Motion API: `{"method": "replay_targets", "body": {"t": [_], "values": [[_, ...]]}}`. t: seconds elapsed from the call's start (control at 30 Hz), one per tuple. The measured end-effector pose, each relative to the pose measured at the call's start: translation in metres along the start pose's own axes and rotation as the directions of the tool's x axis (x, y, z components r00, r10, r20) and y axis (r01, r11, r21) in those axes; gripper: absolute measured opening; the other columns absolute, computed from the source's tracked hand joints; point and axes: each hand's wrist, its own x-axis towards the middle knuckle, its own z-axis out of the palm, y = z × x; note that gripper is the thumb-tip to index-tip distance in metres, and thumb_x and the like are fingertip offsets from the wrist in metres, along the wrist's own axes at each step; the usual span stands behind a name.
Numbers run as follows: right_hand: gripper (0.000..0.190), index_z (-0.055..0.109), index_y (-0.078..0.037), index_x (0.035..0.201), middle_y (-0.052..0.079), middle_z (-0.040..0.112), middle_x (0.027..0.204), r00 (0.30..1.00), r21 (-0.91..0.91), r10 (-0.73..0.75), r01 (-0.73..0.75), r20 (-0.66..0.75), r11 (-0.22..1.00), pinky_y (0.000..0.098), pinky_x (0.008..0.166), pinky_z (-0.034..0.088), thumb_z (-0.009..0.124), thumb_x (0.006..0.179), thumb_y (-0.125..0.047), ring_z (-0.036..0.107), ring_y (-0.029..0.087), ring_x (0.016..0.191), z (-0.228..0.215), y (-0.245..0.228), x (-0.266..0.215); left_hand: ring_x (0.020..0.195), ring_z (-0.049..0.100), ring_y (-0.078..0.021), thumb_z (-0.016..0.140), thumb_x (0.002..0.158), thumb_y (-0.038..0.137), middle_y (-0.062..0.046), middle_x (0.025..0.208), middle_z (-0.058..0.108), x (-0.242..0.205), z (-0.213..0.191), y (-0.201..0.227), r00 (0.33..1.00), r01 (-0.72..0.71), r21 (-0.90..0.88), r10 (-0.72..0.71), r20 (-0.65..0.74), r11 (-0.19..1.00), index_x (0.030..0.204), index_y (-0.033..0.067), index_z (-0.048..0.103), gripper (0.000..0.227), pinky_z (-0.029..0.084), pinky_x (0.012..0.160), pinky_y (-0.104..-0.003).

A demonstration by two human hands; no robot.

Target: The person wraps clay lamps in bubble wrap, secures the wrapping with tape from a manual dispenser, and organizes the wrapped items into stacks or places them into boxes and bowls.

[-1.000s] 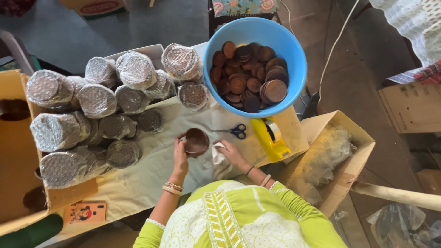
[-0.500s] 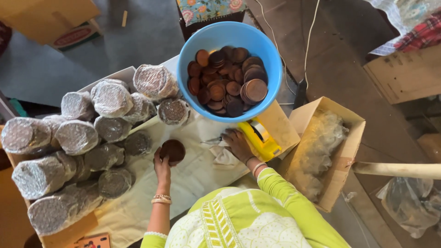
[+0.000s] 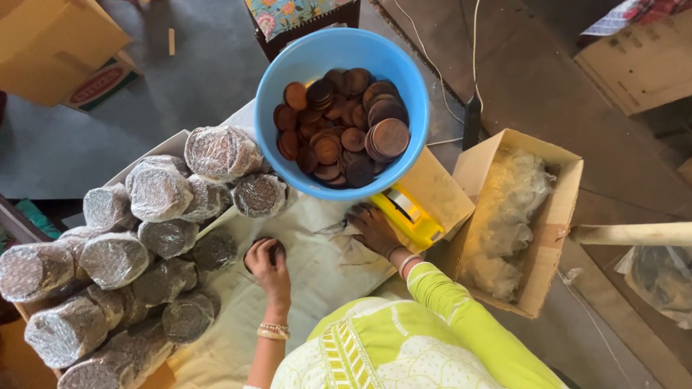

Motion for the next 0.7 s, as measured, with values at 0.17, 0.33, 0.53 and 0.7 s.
{"method": "replay_targets", "body": {"t": [0.17,0.33,0.53,0.7], "values": [[0.064,0.058,-0.017,0.139,0.013,0.052,0.139,0.999,0.014,0.033,-0.033,0.043,0.999,0.0514,0.107,0.039,0.077,0.080,-0.031,0.047,0.038,0.127,-0.010,-0.005,0.003,0.111,0.060,-0.0365,0.066,0.086,-0.005,-0.016,0.117,0.062,0.051,0.019,0.060,0.968,-0.191,-0.112,0.206,0.144,0.975,0.110,0.0035,0.066,0.025,0.049,0.095,-0.044],[0.066,0.057,-0.018,0.142,0.012,0.054,0.138,0.997,0.054,0.051,-0.054,0.063,0.997,0.0511,0.108,0.039,0.078,0.081,-0.031,0.049,0.038,0.125,-0.011,-0.005,0.003,0.104,0.063,-0.0368,0.065,0.089,-0.004,-0.015,0.112,0.063,0.110,0.064,0.082,0.901,-0.308,-0.177,0.347,0.261,0.935,0.110,0.0038,0.065,0.022,0.052,0.090,-0.044],[0.065,0.057,-0.020,0.141,0.012,0.054,0.135,0.995,0.085,0.069,-0.075,0.072,0.994,0.0522,0.108,0.038,0.079,0.080,-0.032,0.048,0.039,0.126,-0.009,-0.005,0.004,0.109,0.059,-0.0401,0.070,0.090,0.004,-0.018,0.119,0.060,0.173,0.157,0.058,0.807,-0.349,-0.051,0.328,0.491,0.936,0.123,0.0032,0.059,0.035,0.051,0.091,-0.046],[0.064,0.057,-0.020,0.140,0.012,0.054,0.136,0.997,0.108,0.061,-0.066,0.046,0.992,0.0534,0.110,0.038,0.078,0.081,-0.033,0.048,0.040,0.127,-0.008,-0.005,0.002,0.123,0.048,-0.0402,0.075,0.075,0.008,-0.017,0.134,0.051,0.187,0.208,0.043,0.760,-0.509,0.171,0.347,0.550,0.844,0.142,0.0029,0.048,0.072,0.045,0.091,-0.060]]}}
